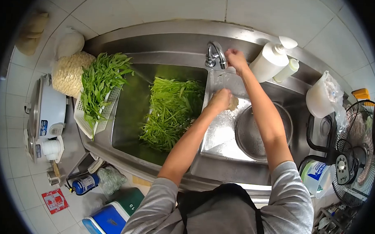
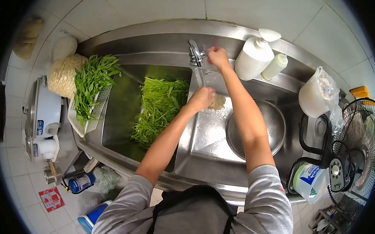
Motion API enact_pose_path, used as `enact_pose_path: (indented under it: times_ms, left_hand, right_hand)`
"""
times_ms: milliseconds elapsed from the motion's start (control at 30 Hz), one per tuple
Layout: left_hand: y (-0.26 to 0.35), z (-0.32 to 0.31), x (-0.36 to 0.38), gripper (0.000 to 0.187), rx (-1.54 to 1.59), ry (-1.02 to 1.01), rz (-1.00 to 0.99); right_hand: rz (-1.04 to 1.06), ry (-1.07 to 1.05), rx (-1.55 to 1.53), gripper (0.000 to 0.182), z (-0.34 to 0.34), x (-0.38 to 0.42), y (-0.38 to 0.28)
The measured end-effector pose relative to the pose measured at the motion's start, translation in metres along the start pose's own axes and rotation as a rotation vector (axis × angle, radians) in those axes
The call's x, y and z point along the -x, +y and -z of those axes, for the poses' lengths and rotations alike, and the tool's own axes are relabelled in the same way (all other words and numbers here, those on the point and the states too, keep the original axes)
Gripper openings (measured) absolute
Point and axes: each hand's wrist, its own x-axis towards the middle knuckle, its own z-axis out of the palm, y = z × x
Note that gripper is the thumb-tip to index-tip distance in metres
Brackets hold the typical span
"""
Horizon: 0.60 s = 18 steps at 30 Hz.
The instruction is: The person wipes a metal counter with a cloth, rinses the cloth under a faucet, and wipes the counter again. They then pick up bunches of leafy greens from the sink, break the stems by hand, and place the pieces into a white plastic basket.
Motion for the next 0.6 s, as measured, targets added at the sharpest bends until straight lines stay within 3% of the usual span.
enact_pose_path:
  times_ms: [67, 100, 133, 167, 200, 233, 267, 300, 333, 367, 400, 433, 467, 533, 600]
  left_hand:
    - [-0.005, -0.013, 0.003, 0.024, 0.18, 0.048, 0.091]
    - [-0.004, -0.016, 0.005, 0.026, 0.36, 0.099, 0.177]
    - [0.002, -0.015, 0.01, 0.026, 0.36, 0.113, 0.172]
    - [0.01, -0.016, 0.018, 0.027, 0.652, 0.122, 0.216]
    - [0.016, -0.025, 0.034, 0.028, 0.947, 0.114, 0.271]
    - [0.01, -0.048, 0.049, 0.028, 0.951, 0.105, 0.28]
    - [-0.006, -0.073, 0.054, 0.032, 1.087, 0.228, 0.321]
    - [-0.015, -0.085, 0.056, 0.036, 1.218, 0.352, 0.365]
    - [0.004, -0.073, 0.064, 0.036, 1.215, 0.345, 0.373]
    - [0.026, -0.062, 0.07, 0.039, 1.298, 0.247, 0.652]
    - [0.044, -0.052, 0.067, 0.042, 1.369, 0.142, 0.916]
    - [0.016, -0.089, 0.051, 0.049, 1.692, -0.057, 0.686]
    - [-0.001, -0.121, 0.035, 0.04, 1.768, -0.116, 0.492]
    - [0.028, -0.15, 0.021, 0.029, 1.781, 0.012, 0.448]
    - [0.088, -0.15, 0.021, 0.021, 1.847, 0.374, 0.375]
  right_hand:
    - [0.063, 0.087, -0.458, 0.038, 0.008, 0.023, 0.038]
    - [0.182, 0.22, -0.272, 0.041, 0.018, 0.045, 0.066]
    - [0.191, 0.282, -0.092, 0.049, 0.028, 0.065, 0.099]
    - [0.102, 0.338, -0.128, 0.057, 0.014, 0.089, 0.131]
    - [-0.305, 0.05, -0.701, 0.061, 0.01, 0.131, 0.12]
    - [-0.191, -0.3, -1.092, 0.061, 0.014, 0.14, 0.159]
    - [-0.243, -0.198, -1.401, 0.057, 0.002, 0.156, 0.148]
    - [-0.204, -0.104, -1.377, 0.054, -0.004, 0.155, 0.15]
    - [-0.179, -0.005, -1.351, 0.051, -0.01, 0.162, 0.149]
    - [-0.246, 0.275, -1.194, 0.04, -0.013, 0.168, 0.147]
    - [-0.12, 0.337, -0.992, 0.03, -0.012, 0.172, 0.15]
    - [-0.045, 0.416, -0.682, 0.025, -0.005, 0.185, 0.137]
    - [0.028, 0.483, -0.366, 0.022, 0.004, 0.194, 0.12]
    - [0.082, 0.61, -0.31, 0.019, 0.034, 0.193, 0.126]
    - [0.066, 0.777, -0.554, 0.013, 0.068, 0.183, 0.145]
